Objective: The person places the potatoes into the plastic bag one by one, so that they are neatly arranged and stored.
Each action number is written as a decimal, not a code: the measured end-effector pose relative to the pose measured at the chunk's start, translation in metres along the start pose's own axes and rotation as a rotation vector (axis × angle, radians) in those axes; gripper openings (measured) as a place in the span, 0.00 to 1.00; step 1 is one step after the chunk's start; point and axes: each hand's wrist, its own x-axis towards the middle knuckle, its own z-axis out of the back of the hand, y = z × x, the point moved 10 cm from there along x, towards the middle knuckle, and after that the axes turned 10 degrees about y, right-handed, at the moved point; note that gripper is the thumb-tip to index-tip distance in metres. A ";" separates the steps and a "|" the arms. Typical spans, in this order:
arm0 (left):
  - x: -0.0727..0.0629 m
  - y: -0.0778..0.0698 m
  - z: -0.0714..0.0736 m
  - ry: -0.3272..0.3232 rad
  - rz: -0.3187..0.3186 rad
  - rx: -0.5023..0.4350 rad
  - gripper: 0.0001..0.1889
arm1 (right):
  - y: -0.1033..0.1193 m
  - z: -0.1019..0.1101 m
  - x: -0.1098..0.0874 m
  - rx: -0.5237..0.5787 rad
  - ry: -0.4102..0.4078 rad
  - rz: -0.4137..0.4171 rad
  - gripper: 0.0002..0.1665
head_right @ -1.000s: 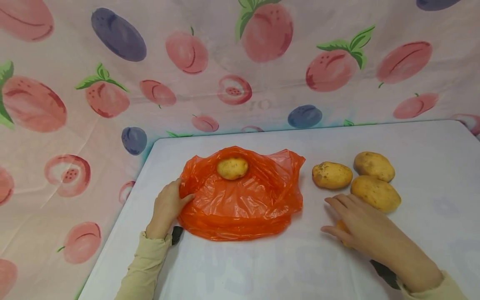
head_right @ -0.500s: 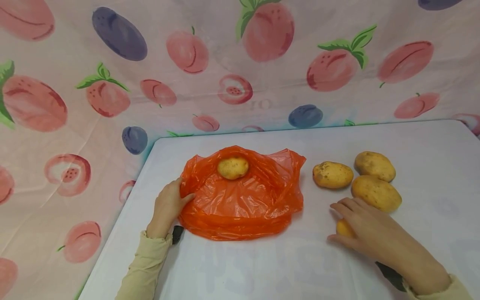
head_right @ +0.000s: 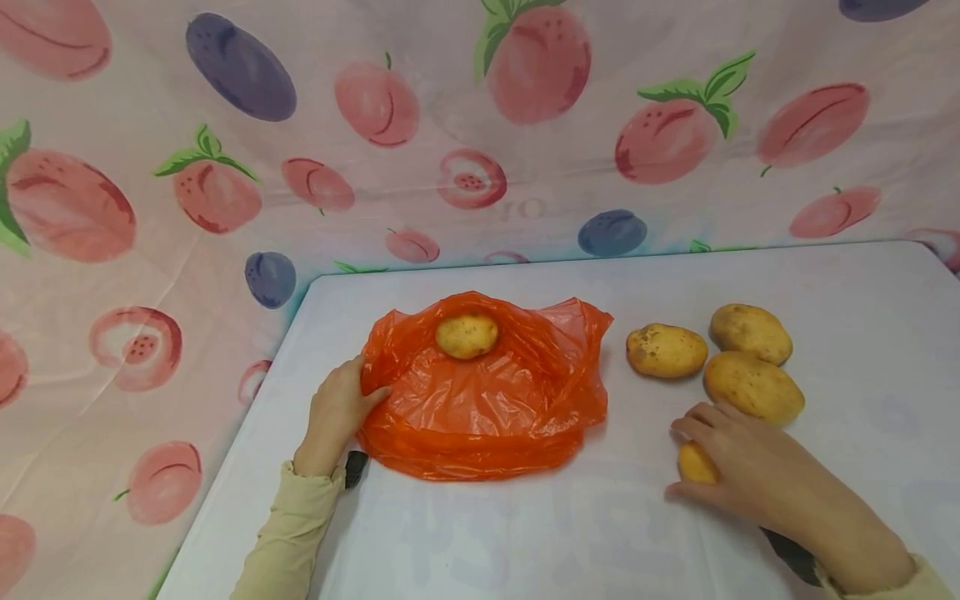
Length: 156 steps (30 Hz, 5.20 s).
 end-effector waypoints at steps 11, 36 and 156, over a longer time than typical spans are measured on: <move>0.000 -0.001 0.000 -0.017 -0.008 0.003 0.28 | -0.012 -0.007 -0.003 0.030 0.049 -0.006 0.46; -0.001 -0.002 0.002 -0.029 -0.013 0.016 0.28 | -0.004 0.009 -0.001 0.022 -0.037 0.034 0.40; -0.001 -0.002 0.002 -0.002 -0.006 0.021 0.27 | 0.186 0.122 0.072 0.031 -0.173 0.368 0.40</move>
